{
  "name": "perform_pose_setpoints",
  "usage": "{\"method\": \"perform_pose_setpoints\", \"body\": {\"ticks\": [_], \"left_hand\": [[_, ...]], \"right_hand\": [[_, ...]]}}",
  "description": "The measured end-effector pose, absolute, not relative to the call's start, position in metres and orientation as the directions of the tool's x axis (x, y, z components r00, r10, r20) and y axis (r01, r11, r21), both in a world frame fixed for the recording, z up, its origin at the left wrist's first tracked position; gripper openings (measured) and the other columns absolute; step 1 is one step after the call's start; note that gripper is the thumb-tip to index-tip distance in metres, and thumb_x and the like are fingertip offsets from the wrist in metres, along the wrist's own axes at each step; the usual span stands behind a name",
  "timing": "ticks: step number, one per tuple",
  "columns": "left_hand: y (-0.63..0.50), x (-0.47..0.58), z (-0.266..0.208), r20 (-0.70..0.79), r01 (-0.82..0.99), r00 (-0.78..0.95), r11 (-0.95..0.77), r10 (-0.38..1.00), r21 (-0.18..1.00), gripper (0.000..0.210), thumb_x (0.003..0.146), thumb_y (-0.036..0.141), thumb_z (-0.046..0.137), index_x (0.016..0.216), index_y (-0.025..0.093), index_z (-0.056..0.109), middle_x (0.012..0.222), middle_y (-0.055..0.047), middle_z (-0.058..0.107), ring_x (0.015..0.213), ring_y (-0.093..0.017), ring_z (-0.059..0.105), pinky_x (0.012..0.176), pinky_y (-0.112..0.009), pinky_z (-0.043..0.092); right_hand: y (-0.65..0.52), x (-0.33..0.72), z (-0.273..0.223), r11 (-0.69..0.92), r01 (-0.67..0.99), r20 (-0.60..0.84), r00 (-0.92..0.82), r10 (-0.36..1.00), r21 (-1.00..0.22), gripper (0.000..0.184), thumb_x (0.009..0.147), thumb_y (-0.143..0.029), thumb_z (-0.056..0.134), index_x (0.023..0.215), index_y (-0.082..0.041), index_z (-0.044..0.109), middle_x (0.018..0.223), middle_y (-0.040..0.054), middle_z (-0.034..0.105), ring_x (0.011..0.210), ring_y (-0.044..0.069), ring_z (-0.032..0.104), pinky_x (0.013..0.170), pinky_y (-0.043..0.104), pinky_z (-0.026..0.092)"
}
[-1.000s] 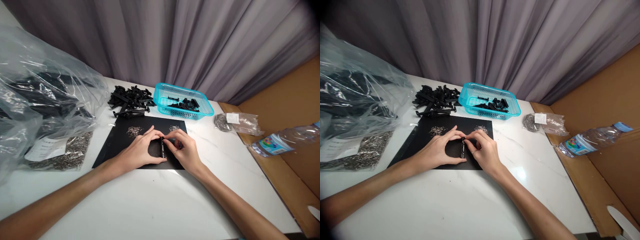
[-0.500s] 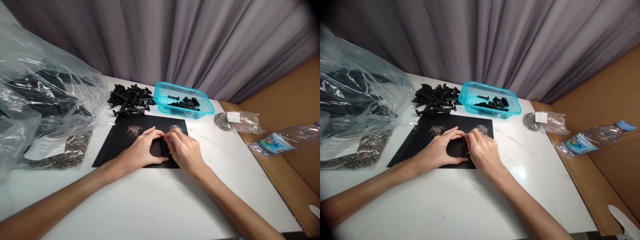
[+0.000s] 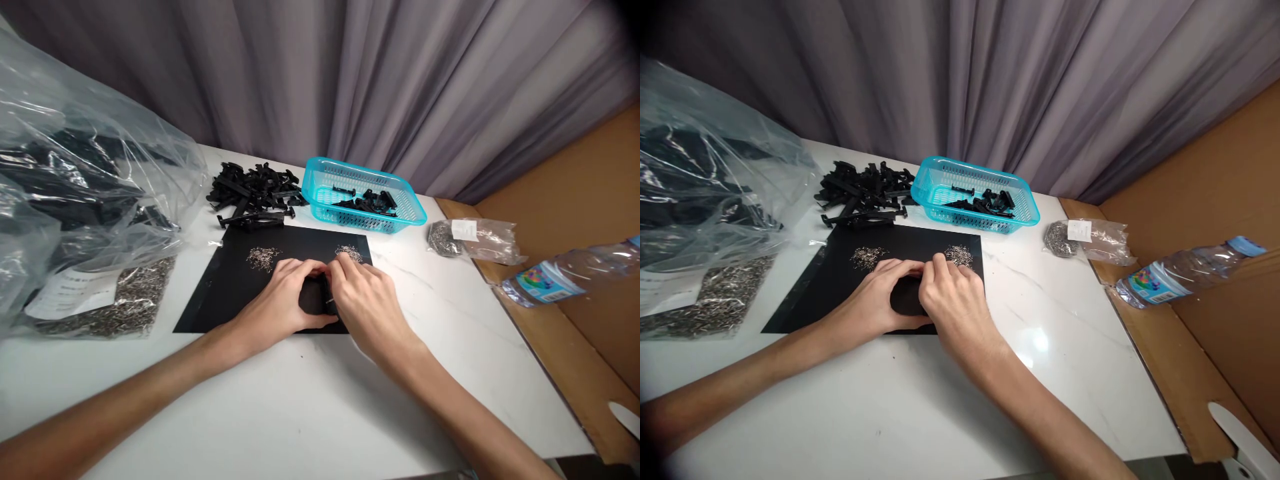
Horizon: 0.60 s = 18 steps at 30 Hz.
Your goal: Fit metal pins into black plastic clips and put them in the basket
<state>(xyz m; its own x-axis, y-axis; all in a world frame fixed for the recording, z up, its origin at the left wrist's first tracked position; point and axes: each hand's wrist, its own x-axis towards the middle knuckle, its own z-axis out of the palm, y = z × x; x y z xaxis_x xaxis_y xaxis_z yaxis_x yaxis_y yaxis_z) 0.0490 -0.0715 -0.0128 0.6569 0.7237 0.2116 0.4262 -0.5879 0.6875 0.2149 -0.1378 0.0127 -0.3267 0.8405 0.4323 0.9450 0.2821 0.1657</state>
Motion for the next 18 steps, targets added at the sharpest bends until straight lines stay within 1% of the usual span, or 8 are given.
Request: {"method": "perform_pose_setpoints", "body": {"ticks": [2, 4, 6, 9, 11, 13, 15, 18], "left_hand": [[-0.072, 0.049, -0.013, 0.214, 0.421, 0.664, -0.595, 0.716, 0.684, 0.057, 0.072, 0.044, 0.088, 0.119, 0.025, 0.061, 0.124, -0.005, 0.068, 0.123, -0.032, 0.055, 0.105, -0.047, 0.05], [-0.072, 0.049, -0.014, 0.214, 0.419, 0.668, -0.598, 0.713, 0.684, 0.057, 0.072, 0.045, 0.087, 0.119, 0.025, 0.061, 0.124, -0.005, 0.068, 0.123, -0.031, 0.056, 0.105, -0.047, 0.05], [-0.071, 0.049, -0.014, 0.211, 0.428, 0.661, -0.593, 0.72, 0.682, 0.056, 0.072, 0.044, 0.088, 0.117, 0.025, 0.062, 0.124, -0.005, 0.068, 0.122, -0.031, 0.057, 0.104, -0.047, 0.051], [-0.07, 0.049, -0.012, 0.206, 0.454, 0.643, -0.584, 0.737, 0.673, 0.053, 0.071, 0.042, 0.088, 0.114, 0.025, 0.063, 0.123, -0.005, 0.069, 0.121, -0.032, 0.058, 0.104, -0.047, 0.051], [-0.07, 0.048, -0.011, 0.198, 0.462, 0.644, -0.582, 0.739, 0.67, 0.052, 0.071, 0.04, 0.088, 0.113, 0.025, 0.063, 0.123, -0.004, 0.07, 0.122, -0.032, 0.058, 0.105, -0.047, 0.05], [-0.07, 0.048, -0.01, 0.19, 0.459, 0.649, -0.579, 0.736, 0.674, 0.05, 0.071, 0.039, 0.088, 0.113, 0.025, 0.063, 0.124, -0.004, 0.07, 0.122, -0.031, 0.059, 0.106, -0.047, 0.05], [-0.07, 0.048, -0.008, 0.191, 0.457, 0.647, -0.576, 0.738, 0.678, 0.05, 0.072, 0.039, 0.088, 0.113, 0.025, 0.062, 0.125, -0.004, 0.07, 0.122, -0.03, 0.06, 0.106, -0.046, 0.05], [-0.07, 0.047, -0.008, 0.196, 0.468, 0.635, -0.574, 0.747, 0.672, 0.052, 0.072, 0.039, 0.088, 0.115, 0.024, 0.062, 0.125, -0.004, 0.069, 0.123, -0.029, 0.061, 0.107, -0.045, 0.049]], "right_hand": [[-0.138, 0.214, 0.013, 0.276, 0.939, 0.419, -0.34, 0.842, 0.206, 0.029, 0.082, 0.008, 0.055, 0.096, -0.017, 0.061, 0.088, 0.0105, 0.066, 0.073, 0.024, 0.064, 0.062, 0.034, 0.045], [-0.138, 0.214, 0.011, 0.267, 0.942, 0.431, -0.33, 0.84, 0.201, 0.028, 0.086, 0.007, 0.052, 0.096, -0.017, 0.061, 0.089, 0.0106, 0.067, 0.073, 0.023, 0.064, 0.062, 0.034, 0.045], [-0.136, 0.216, 0.004, 0.251, 0.96, 0.481, -0.279, 0.831, 0.123, 0.021, 0.093, 0.001, 0.052, 0.095, -0.018, 0.061, 0.088, 0.0095, 0.068, 0.071, 0.022, 0.065, 0.06, 0.034, 0.042], [-0.134, 0.222, -0.012, 0.249, 0.968, 0.58, -0.183, 0.794, -0.035, 0.012, 0.104, -0.014, 0.055, 0.097, -0.02, 0.063, 0.09, 0.0057, 0.071, 0.069, 0.018, 0.066, 0.057, 0.032, 0.037], [-0.133, 0.226, -0.022, 0.27, 0.961, 0.63, -0.173, 0.757, -0.06, 0.012, 0.107, -0.019, 0.053, 0.101, -0.021, 0.064, 0.093, 0.0037, 0.074, 0.07, 0.016, 0.068, 0.057, 0.031, 0.037], [-0.134, 0.228, -0.029, 0.292, 0.956, 0.652, -0.209, 0.728, -0.02, 0.013, 0.107, -0.018, 0.052, 0.107, -0.02, 0.064, 0.094, 0.0027, 0.075, 0.075, 0.015, 0.069, 0.059, 0.031, 0.039], [-0.133, 0.23, -0.032, 0.304, 0.951, 0.664, -0.259, 0.702, 0.049, 0.012, 0.106, -0.015, 0.054, 0.111, -0.018, 0.064, 0.095, 0.0028, 0.076, 0.078, 0.016, 0.069, 0.062, 0.031, 0.04], [-0.132, 0.229, -0.032, 0.303, 0.941, 0.689, -0.321, 0.65, 0.152, 0.011, 0.104, -0.013, 0.057, 0.111, -0.016, 0.065, 0.093, 0.003, 0.076, 0.077, 0.016, 0.066, 0.061, 0.031, 0.04]]}}
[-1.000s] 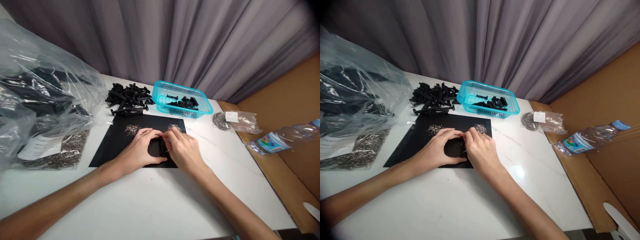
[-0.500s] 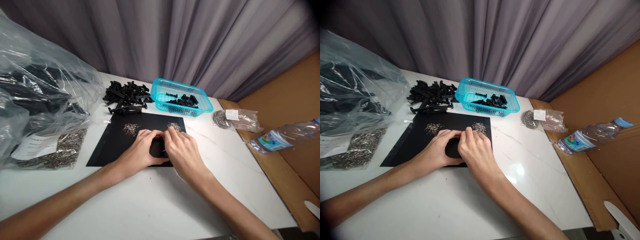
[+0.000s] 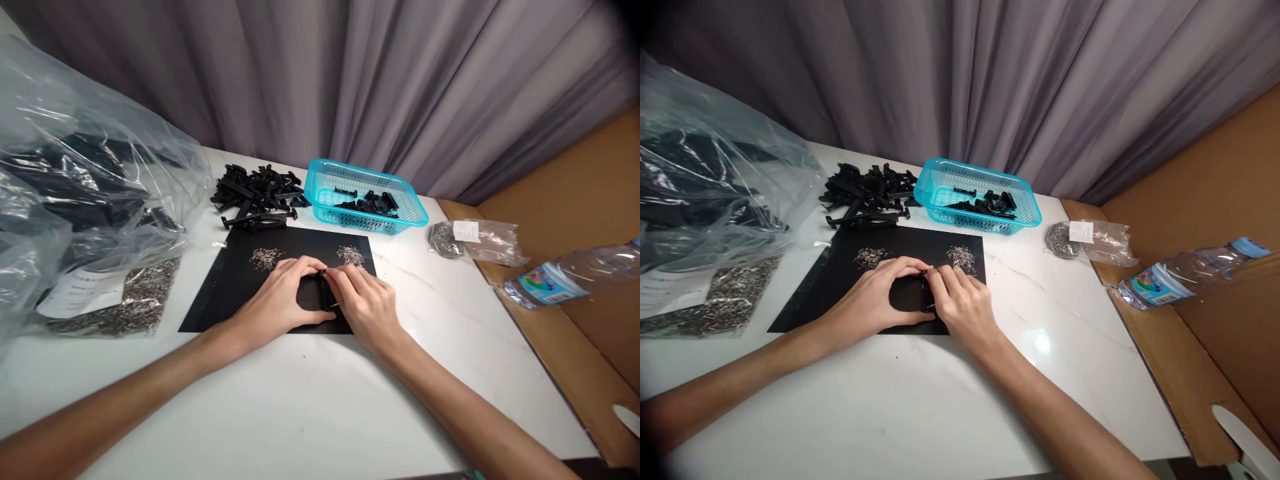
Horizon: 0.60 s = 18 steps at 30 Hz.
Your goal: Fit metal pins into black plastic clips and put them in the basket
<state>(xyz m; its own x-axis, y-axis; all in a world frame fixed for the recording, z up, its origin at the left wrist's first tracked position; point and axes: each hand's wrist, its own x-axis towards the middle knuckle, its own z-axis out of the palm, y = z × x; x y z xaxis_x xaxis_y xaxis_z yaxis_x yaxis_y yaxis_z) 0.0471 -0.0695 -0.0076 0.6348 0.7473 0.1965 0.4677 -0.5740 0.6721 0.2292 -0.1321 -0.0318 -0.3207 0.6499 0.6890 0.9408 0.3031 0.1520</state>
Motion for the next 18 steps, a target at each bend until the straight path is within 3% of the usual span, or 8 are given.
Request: {"method": "perform_pose_setpoints", "body": {"ticks": [4, 10, 18], "left_hand": [[-0.069, 0.047, -0.009, 0.197, 0.469, 0.631, -0.571, 0.75, 0.673, 0.053, 0.072, 0.039, 0.088, 0.116, 0.024, 0.063, 0.127, -0.004, 0.069, 0.124, -0.029, 0.061, 0.108, -0.044, 0.049], [-0.07, 0.047, -0.011, 0.209, 0.468, 0.624, -0.574, 0.753, 0.672, 0.052, 0.07, 0.038, 0.089, 0.114, 0.024, 0.063, 0.125, -0.004, 0.07, 0.124, -0.03, 0.062, 0.107, -0.045, 0.05], [-0.07, 0.046, -0.007, 0.189, 0.467, 0.633, -0.565, 0.751, 0.68, 0.048, 0.073, 0.035, 0.087, 0.114, 0.024, 0.065, 0.127, -0.003, 0.07, 0.123, -0.028, 0.062, 0.107, -0.043, 0.05]], "right_hand": [[-0.132, 0.225, -0.028, 0.265, 0.939, 0.716, -0.338, 0.611, 0.217, 0.007, 0.104, -0.014, 0.058, 0.103, -0.015, 0.065, 0.084, 0.0019, 0.074, 0.071, 0.016, 0.062, 0.059, 0.031, 0.038], [-0.133, 0.22, -0.028, 0.221, 0.957, 0.734, -0.287, 0.616, 0.189, 0.01, 0.104, -0.015, 0.059, 0.095, -0.017, 0.063, 0.074, 0.0003, 0.069, 0.068, 0.016, 0.06, 0.058, 0.032, 0.035], [-0.132, 0.216, -0.037, 0.312, 0.95, 0.701, -0.214, 0.68, -0.013, 0.017, 0.106, -0.011, 0.049, 0.101, -0.016, 0.064, 0.085, 0.0024, 0.071, 0.075, 0.015, 0.066, 0.062, 0.029, 0.042]]}}
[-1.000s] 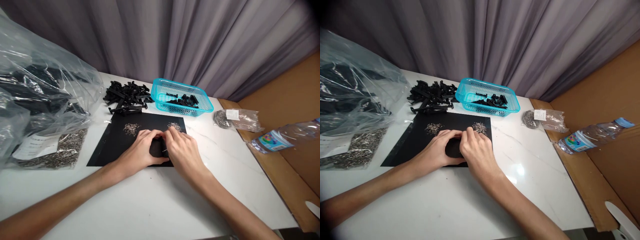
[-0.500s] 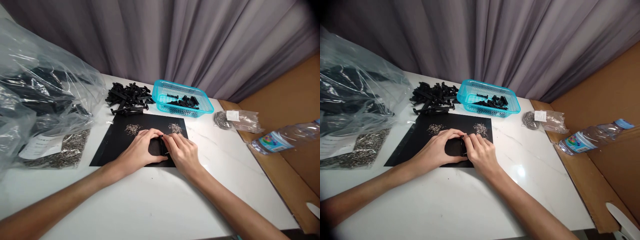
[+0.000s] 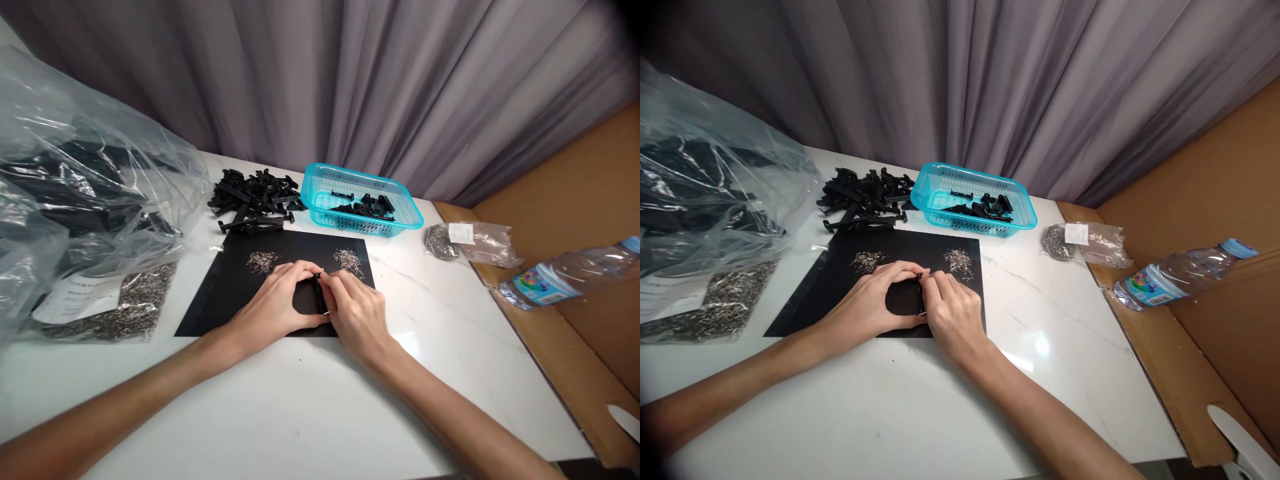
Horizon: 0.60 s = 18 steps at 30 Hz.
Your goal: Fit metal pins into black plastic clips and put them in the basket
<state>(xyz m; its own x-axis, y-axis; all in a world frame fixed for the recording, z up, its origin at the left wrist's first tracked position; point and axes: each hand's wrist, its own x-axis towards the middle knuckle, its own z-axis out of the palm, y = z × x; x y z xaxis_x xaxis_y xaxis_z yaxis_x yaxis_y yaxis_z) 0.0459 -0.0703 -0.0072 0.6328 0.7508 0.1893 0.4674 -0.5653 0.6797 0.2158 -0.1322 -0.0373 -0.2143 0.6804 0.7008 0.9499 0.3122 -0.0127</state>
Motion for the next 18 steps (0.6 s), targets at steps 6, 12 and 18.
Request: {"method": "perform_pose_setpoints", "body": {"ticks": [6, 12, 18], "left_hand": [[-0.074, 0.048, -0.001, 0.152, 0.466, 0.638, -0.536, 0.755, 0.704, 0.043, 0.072, 0.028, 0.085, 0.11, 0.024, 0.066, 0.126, -0.001, 0.071, 0.118, -0.028, 0.065, 0.105, -0.042, 0.05], [-0.074, 0.048, 0.0, 0.15, 0.441, 0.632, -0.512, 0.76, 0.737, 0.044, 0.07, 0.025, 0.084, 0.11, 0.024, 0.065, 0.123, 0.0, 0.071, 0.116, -0.026, 0.067, 0.102, -0.039, 0.051], [-0.072, 0.047, -0.003, 0.15, 0.442, 0.634, -0.514, 0.759, 0.735, 0.049, 0.07, 0.03, 0.086, 0.114, 0.025, 0.064, 0.124, -0.001, 0.07, 0.118, -0.027, 0.067, 0.104, -0.04, 0.051]], "right_hand": [[-0.133, 0.216, -0.038, 0.34, 0.925, 0.684, -0.138, 0.716, -0.169, 0.021, 0.108, -0.018, 0.047, 0.097, -0.018, 0.066, 0.084, 0.0025, 0.072, 0.065, 0.013, 0.065, 0.055, 0.027, 0.042], [-0.131, 0.219, -0.038, 0.403, 0.877, 0.644, -0.153, 0.75, -0.262, 0.019, 0.104, -0.013, 0.049, 0.1, -0.016, 0.067, 0.09, 0.0049, 0.074, 0.068, 0.014, 0.069, 0.054, 0.025, 0.045], [-0.136, 0.225, -0.025, 0.413, 0.825, 0.507, -0.184, 0.842, -0.386, 0.023, 0.105, -0.019, 0.046, 0.108, -0.017, 0.068, 0.097, 0.0079, 0.071, 0.072, 0.016, 0.068, 0.058, 0.028, 0.051]]}}
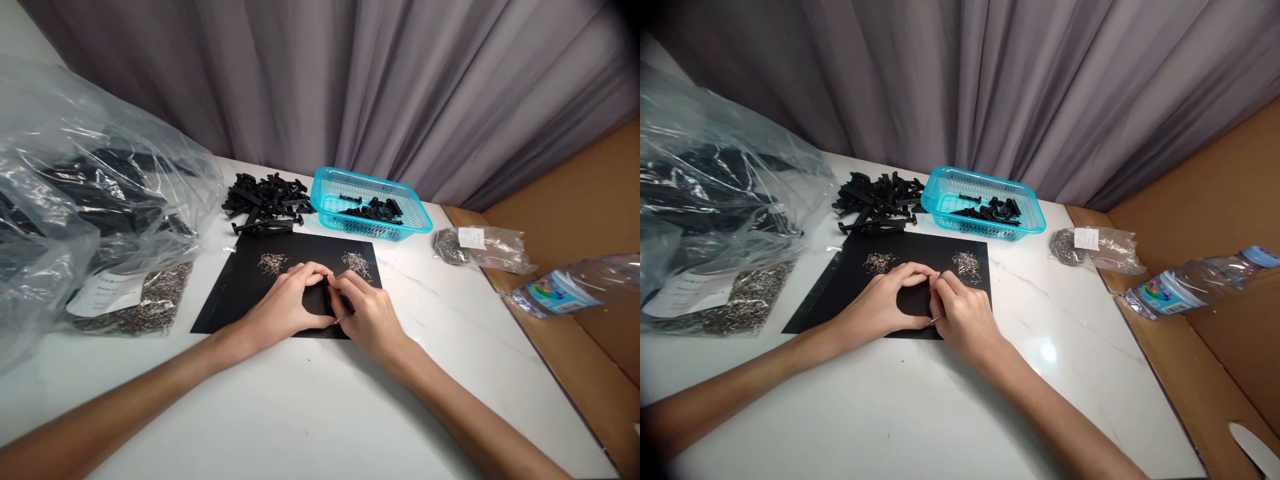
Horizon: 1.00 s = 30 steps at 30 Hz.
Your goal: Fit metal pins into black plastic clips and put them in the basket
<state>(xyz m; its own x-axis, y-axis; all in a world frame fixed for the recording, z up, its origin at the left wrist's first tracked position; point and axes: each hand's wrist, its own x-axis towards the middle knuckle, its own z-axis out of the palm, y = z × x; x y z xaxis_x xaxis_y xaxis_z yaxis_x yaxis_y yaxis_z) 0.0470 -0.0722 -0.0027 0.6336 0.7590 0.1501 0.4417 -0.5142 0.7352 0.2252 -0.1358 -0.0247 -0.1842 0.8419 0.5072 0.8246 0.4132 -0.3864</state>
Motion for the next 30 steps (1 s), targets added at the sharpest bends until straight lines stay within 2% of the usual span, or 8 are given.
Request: {"method": "perform_pose_setpoints", "body": {"ticks": [2, 4, 7, 10, 12, 16, 19, 30], "left_hand": [[-0.072, 0.046, -0.004, 0.141, 0.464, 0.63, -0.515, 0.764, 0.721, 0.054, 0.07, 0.037, 0.087, 0.117, 0.025, 0.064, 0.127, -0.003, 0.07, 0.122, -0.029, 0.065, 0.107, -0.043, 0.051], [-0.071, 0.044, -0.007, 0.141, 0.476, 0.632, -0.525, 0.762, 0.706, 0.06, 0.07, 0.043, 0.089, 0.121, 0.024, 0.063, 0.128, -0.005, 0.069, 0.126, -0.031, 0.062, 0.109, -0.044, 0.05], [-0.069, 0.042, -0.01, 0.167, 0.456, 0.65, -0.557, 0.741, 0.694, 0.066, 0.069, 0.046, 0.09, 0.125, 0.023, 0.063, 0.132, -0.008, 0.067, 0.133, -0.031, 0.057, 0.115, -0.045, 0.048], [-0.067, 0.041, -0.012, 0.173, 0.447, 0.664, -0.571, 0.728, 0.689, 0.068, 0.07, 0.047, 0.09, 0.127, 0.023, 0.063, 0.135, -0.009, 0.066, 0.14, -0.033, 0.051, 0.121, -0.049, 0.042], [-0.066, 0.04, -0.011, 0.164, 0.447, 0.673, -0.573, 0.721, 0.687, 0.068, 0.071, 0.048, 0.089, 0.129, 0.023, 0.063, 0.136, -0.009, 0.065, 0.141, -0.033, 0.049, 0.121, -0.051, 0.042], [-0.066, 0.04, -0.009, 0.156, 0.446, 0.685, -0.579, 0.712, 0.682, 0.066, 0.072, 0.051, 0.088, 0.127, 0.024, 0.063, 0.133, -0.008, 0.065, 0.134, -0.032, 0.054, 0.116, -0.05, 0.046], [-0.066, 0.039, -0.009, 0.153, 0.446, 0.686, -0.577, 0.711, 0.684, 0.065, 0.073, 0.052, 0.087, 0.127, 0.025, 0.064, 0.132, -0.007, 0.066, 0.133, -0.032, 0.054, 0.115, -0.05, 0.046], [-0.067, 0.041, -0.006, 0.151, 0.455, 0.692, -0.59, 0.705, 0.667, 0.062, 0.074, 0.05, 0.087, 0.126, 0.023, 0.065, 0.13, -0.008, 0.066, 0.13, -0.031, 0.056, 0.112, -0.047, 0.048]], "right_hand": [[-0.139, 0.232, -0.015, 0.433, 0.764, 0.474, -0.19, 0.86, -0.479, 0.025, 0.107, -0.024, 0.046, 0.12, -0.017, 0.067, 0.103, 0.0091, 0.067, 0.084, 0.018, 0.068, 0.071, 0.031, 0.057], [-0.141, 0.242, -0.007, 0.454, 0.71, 0.49, -0.175, 0.854, -0.538, 0.032, 0.109, -0.028, 0.043, 0.13, -0.019, 0.064, 0.11, 0.0106, 0.063, 0.1, 0.021, 0.066, 0.088, 0.036, 0.056], [-0.138, 0.257, -0.001, 0.387, 0.743, 0.514, -0.068, 0.855, -0.546, 0.04, 0.112, -0.034, 0.034, 0.123, -0.023, 0.07, 0.113, 0.0106, 0.062, 0.112, 0.024, 0.057, 0.101, 0.044, 0.048], [-0.132, 0.265, -0.005, 0.315, 0.77, 0.485, -0.009, 0.875, -0.555, 0.049, 0.112, -0.041, 0.032, 0.1, -0.025, 0.076, 0.082, 0.0044, 0.064, 0.089, 0.023, 0.057, 0.1, 0.048, 0.043], [-0.128, 0.265, -0.01, 0.315, 0.71, 0.437, -0.011, 0.899, -0.63, 0.05, 0.112, -0.044, 0.035, 0.091, -0.023, 0.076, 0.068, 0.0007, 0.061, 0.074, 0.019, 0.057, 0.094, 0.045, 0.045], [-0.124, 0.258, -0.016, 0.347, 0.464, 0.383, -0.019, 0.924, -0.815, 0.041, 0.107, -0.046, 0.048, 0.093, -0.02, 0.075, 0.077, 0.0035, 0.07, 0.077, 0.019, 0.066, 0.08, 0.035, 0.051], [-0.121, 0.254, -0.017, 0.339, 0.348, 0.366, 0.012, 0.931, -0.874, 0.037, 0.105, -0.046, 0.054, 0.095, -0.018, 0.076, 0.08, 0.005, 0.073, 0.079, 0.019, 0.069, 0.078, 0.033, 0.055], [-0.113, 0.253, -0.019, 0.348, 0.322, 0.365, -0.007, 0.931, -0.88, 0.044, 0.105, -0.046, 0.054, 0.081, -0.019, 0.078, 0.081, 0.0062, 0.074, 0.081, 0.019, 0.07, 0.084, 0.034, 0.056]]}}
